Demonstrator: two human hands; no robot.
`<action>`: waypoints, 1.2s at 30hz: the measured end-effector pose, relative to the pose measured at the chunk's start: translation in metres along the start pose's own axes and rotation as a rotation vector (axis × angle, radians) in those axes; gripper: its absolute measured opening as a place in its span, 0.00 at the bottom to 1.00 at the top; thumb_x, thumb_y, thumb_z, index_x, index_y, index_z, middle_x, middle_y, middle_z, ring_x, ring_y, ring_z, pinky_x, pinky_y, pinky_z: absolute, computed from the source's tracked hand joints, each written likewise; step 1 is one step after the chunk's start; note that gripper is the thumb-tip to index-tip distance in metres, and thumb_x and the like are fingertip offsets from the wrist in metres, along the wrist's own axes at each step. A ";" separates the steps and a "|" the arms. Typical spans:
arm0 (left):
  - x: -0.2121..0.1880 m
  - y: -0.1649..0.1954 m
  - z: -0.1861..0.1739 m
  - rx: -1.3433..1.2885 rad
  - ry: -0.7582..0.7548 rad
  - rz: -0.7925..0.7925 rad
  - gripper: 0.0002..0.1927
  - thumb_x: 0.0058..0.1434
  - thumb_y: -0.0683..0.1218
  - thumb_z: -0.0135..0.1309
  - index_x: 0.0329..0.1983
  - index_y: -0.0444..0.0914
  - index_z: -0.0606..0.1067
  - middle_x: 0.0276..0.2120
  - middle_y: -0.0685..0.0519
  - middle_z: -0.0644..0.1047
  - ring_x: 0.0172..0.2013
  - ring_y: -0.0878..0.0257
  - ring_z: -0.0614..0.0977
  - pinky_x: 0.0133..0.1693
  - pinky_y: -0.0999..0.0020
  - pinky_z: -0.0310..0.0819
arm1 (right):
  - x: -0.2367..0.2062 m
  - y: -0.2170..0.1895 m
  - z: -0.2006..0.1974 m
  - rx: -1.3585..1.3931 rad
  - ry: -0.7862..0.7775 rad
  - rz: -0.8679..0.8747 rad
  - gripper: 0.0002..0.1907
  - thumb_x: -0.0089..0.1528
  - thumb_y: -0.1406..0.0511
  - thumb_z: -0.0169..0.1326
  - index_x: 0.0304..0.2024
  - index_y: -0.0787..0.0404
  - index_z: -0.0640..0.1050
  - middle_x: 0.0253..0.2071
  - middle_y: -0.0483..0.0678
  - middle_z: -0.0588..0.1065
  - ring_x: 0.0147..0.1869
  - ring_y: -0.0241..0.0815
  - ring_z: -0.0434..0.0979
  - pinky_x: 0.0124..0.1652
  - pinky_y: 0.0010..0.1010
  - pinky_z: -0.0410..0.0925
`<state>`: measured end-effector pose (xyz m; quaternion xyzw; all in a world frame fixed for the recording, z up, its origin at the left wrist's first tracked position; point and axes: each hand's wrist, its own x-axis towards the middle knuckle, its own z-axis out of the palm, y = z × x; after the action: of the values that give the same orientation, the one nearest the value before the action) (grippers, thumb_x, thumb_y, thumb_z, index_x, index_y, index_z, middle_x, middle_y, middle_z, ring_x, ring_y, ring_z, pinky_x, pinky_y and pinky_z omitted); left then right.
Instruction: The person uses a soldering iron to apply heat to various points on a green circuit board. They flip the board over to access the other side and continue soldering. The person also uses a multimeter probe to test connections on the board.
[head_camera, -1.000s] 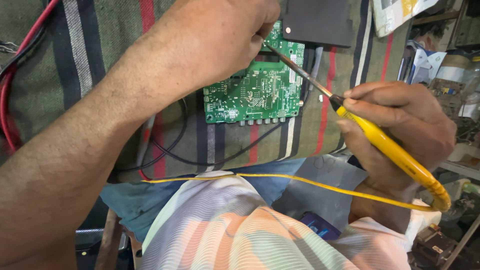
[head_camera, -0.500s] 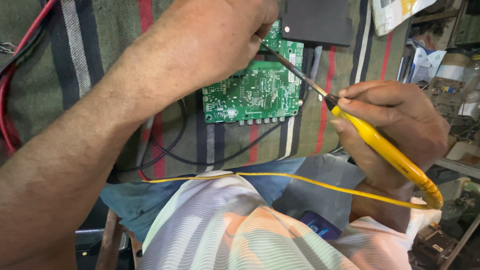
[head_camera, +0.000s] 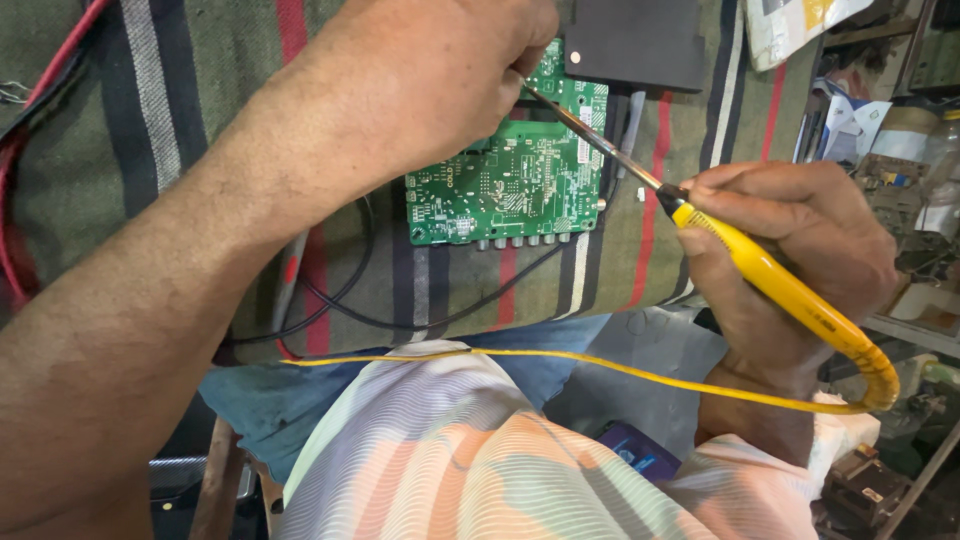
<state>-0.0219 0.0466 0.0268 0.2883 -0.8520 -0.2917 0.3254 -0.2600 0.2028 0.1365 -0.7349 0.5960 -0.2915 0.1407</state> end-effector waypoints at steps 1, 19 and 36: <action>0.000 0.000 0.000 -0.006 0.000 -0.004 0.03 0.59 0.38 0.58 0.37 0.35 0.80 0.27 0.44 0.79 0.28 0.49 0.82 0.30 0.55 0.75 | 0.000 0.001 0.000 0.000 -0.008 -0.012 0.11 0.62 0.76 0.68 0.45 0.65 0.81 0.43 0.51 0.77 0.49 0.44 0.83 0.47 0.26 0.76; -0.003 0.002 -0.013 0.025 0.051 -0.026 0.04 0.65 0.40 0.58 0.41 0.35 0.79 0.29 0.44 0.80 0.28 0.50 0.83 0.29 0.55 0.76 | 0.007 -0.008 -0.004 -0.047 -0.032 -0.042 0.10 0.63 0.74 0.68 0.45 0.65 0.81 0.42 0.52 0.76 0.49 0.45 0.83 0.47 0.28 0.76; 0.000 0.005 -0.014 0.042 0.059 -0.011 0.04 0.63 0.39 0.58 0.40 0.34 0.80 0.27 0.44 0.80 0.26 0.51 0.82 0.26 0.56 0.76 | 0.012 -0.004 -0.003 -0.050 -0.095 -0.120 0.12 0.61 0.77 0.68 0.46 0.67 0.80 0.42 0.53 0.75 0.48 0.47 0.83 0.45 0.29 0.77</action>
<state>-0.0133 0.0455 0.0392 0.3080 -0.8463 -0.2670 0.3428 -0.2570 0.1930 0.1444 -0.7855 0.5507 -0.2493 0.1324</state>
